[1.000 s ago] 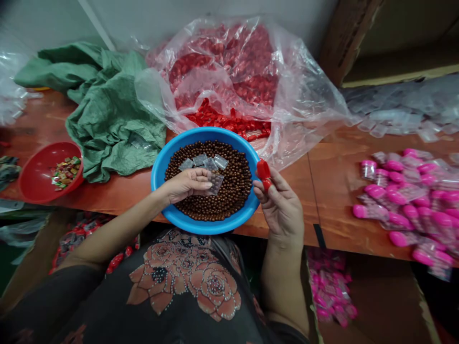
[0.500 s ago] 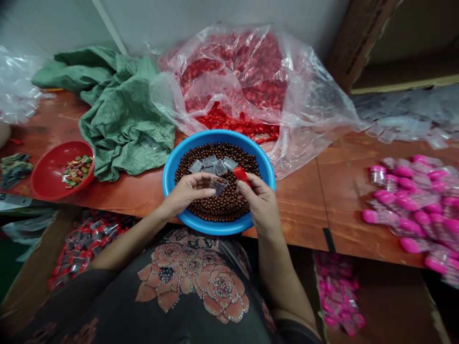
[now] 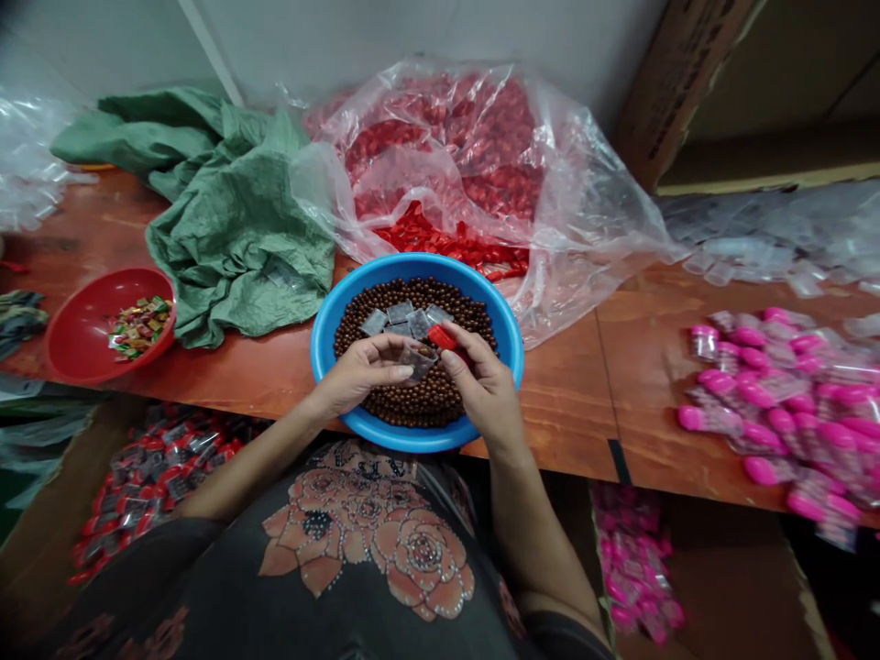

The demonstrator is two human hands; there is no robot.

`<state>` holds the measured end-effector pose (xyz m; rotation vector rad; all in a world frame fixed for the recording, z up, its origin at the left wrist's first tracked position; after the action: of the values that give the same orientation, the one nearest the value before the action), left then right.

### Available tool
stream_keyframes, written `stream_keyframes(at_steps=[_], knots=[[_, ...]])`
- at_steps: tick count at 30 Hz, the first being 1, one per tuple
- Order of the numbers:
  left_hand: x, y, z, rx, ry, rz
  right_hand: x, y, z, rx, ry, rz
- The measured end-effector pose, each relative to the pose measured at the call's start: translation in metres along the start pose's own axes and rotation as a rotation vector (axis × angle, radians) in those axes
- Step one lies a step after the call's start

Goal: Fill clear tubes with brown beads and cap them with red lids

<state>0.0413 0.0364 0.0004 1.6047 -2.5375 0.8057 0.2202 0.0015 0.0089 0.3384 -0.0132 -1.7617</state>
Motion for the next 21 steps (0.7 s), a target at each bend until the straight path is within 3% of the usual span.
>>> stream_keyframes(at_steps=[5, 8, 15, 21], knots=[[0.000, -0.006, 0.004, 0.015, -0.024, 0.016, 0.001, -0.006, 0.021, 0.206, 0.231, 0.078], [0.002, -0.010, 0.006, 0.017, 0.024, 0.053, 0.003, -0.008, 0.027, 0.192, 0.255, 0.124], [0.003, -0.001, 0.008, 0.108, 0.034, 0.019, 0.003, 0.001, 0.012, -0.078, -0.048, -0.133], [0.003, 0.002, 0.003, 0.003, -0.046, 0.004, -0.003, -0.005, 0.004, -0.370, -0.281, -0.034]])
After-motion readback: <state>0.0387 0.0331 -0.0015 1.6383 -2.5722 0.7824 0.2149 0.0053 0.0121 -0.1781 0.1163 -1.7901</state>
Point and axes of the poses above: each hand's wrist, its own x-axis away from the middle knuckle, its own y-axis out of the back of the hand, z = x × y, the point moved 3 cm from there along -x, towards the middle knuckle, and after that the axes turned 6 degrees about -z, right-handed, at the moved point
